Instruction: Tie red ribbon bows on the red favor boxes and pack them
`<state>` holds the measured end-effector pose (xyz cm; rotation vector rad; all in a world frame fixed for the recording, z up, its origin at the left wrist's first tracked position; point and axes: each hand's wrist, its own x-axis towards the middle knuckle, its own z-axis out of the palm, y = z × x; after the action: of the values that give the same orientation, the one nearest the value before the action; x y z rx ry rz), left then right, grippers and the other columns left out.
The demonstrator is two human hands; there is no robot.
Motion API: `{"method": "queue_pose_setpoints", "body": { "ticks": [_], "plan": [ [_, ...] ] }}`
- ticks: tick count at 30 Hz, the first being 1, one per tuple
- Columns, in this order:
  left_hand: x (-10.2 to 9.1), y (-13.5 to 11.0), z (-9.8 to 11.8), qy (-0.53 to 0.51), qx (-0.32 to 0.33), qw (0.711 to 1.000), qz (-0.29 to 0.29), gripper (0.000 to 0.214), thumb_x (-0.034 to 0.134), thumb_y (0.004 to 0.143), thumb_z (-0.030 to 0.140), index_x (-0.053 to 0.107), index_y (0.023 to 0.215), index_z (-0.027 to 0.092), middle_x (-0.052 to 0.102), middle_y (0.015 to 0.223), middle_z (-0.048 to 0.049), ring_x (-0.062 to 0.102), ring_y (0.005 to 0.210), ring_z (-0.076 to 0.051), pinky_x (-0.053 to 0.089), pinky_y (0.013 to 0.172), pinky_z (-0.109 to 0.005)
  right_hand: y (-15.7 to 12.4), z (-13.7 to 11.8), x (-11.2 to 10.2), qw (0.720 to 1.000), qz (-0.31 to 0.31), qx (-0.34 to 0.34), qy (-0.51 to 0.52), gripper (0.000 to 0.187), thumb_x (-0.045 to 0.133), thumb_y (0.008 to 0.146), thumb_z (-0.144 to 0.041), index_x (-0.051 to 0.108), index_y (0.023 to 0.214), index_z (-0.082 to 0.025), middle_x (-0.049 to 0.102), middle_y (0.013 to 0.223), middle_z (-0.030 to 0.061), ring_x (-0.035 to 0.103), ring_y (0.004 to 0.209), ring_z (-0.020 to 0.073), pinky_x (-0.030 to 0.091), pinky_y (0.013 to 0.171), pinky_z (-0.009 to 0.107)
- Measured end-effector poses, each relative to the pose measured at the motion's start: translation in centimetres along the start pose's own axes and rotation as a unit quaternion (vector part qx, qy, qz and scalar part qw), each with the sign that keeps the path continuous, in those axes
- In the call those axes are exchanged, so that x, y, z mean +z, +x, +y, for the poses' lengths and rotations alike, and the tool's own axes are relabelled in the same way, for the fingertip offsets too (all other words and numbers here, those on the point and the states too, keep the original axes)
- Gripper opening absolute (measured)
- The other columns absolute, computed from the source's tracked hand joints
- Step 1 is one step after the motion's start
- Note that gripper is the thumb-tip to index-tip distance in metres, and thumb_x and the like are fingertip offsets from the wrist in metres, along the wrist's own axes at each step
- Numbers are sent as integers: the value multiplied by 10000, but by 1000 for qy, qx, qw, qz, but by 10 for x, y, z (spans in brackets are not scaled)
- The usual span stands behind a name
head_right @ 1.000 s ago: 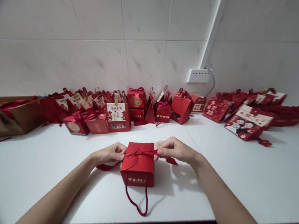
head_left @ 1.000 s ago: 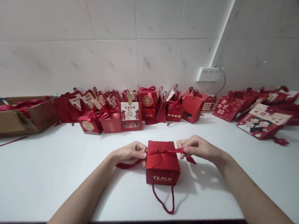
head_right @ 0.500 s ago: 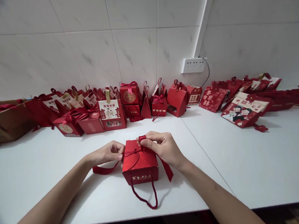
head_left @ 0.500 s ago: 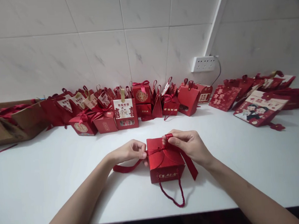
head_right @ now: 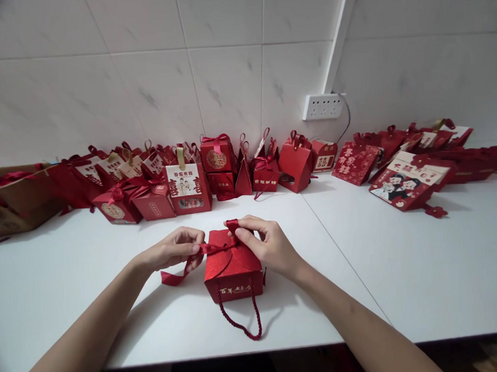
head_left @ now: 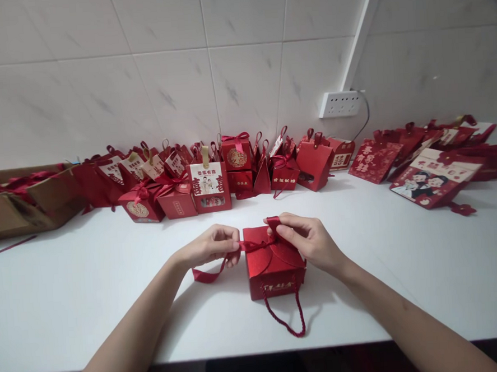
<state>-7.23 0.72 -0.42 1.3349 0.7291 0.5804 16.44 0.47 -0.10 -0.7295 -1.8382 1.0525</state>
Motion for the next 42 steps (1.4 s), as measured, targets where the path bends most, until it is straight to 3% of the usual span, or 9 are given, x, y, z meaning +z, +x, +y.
{"method": "queue_pose_setpoints", "body": {
  "ticks": [3,6,12,16,19,25,32,37,42],
  "plan": [
    [9,-7,16,47,3,997,55,290,639,766,395,487,769,148,531,559,20,466,454,-68,308,413,-175,1,0,0,1000,-2,-8,-3,199,479,873,-271,653,865,-173,602,854,42,551,803,156,420,742,287],
    [21,-16,36,168,-8,982,85,235,591,800,366,515,910,172,524,650,31,420,502,-56,290,443,-174,1,0,1,1000,-5,-18,-4,214,461,874,-257,644,809,-168,603,822,38,557,790,153,422,740,287],
    [41,-28,55,485,-32,865,127,207,600,748,276,566,940,207,578,748,22,506,639,-109,382,568,-213,1,-4,3,999,-3,-34,-17,196,488,859,-247,663,802,-177,638,832,37,583,796,154,447,725,281],
    [45,-29,52,573,-4,805,154,199,507,828,357,603,892,195,584,863,-24,528,660,-120,402,605,-236,3,-3,6,999,4,-32,-20,158,553,820,-262,688,814,-181,681,852,39,610,790,160,466,725,290],
    [50,-31,55,602,3,780,171,308,455,854,443,618,824,183,581,864,-35,518,636,-115,392,590,-236,6,-1,7,999,26,-23,-18,147,599,784,-276,705,813,-178,708,853,41,633,794,169,481,740,295],
    [66,-31,73,567,-79,802,171,341,440,847,472,537,708,176,547,598,13,459,516,-101,311,463,-206,7,-5,8,997,29,-30,-60,185,546,810,-251,713,818,-171,728,869,54,659,813,190,502,752,315],
    [73,-28,86,473,-104,868,113,391,517,773,533,500,661,159,533,556,12,457,473,-89,346,442,-199,-5,-11,20,995,38,-34,-88,204,504,812,-128,696,863,-175,718,943,56,655,907,181,480,853,318],
    [84,-42,88,476,-114,862,136,365,499,786,531,511,727,171,465,515,39,389,439,-76,288,408,-186,-18,-16,32,997,68,-18,-40,133,506,832,-152,623,891,-174,706,852,34,662,807,157,493,773,298],
    [90,-57,86,491,-100,854,139,348,530,770,515,537,747,167,595,683,-8,570,615,-131,418,553,-219,-24,-25,40,996,43,-37,-71,109,536,811,-153,634,855,-170,697,845,29,639,779,145,479,758,284]
  ]
}}
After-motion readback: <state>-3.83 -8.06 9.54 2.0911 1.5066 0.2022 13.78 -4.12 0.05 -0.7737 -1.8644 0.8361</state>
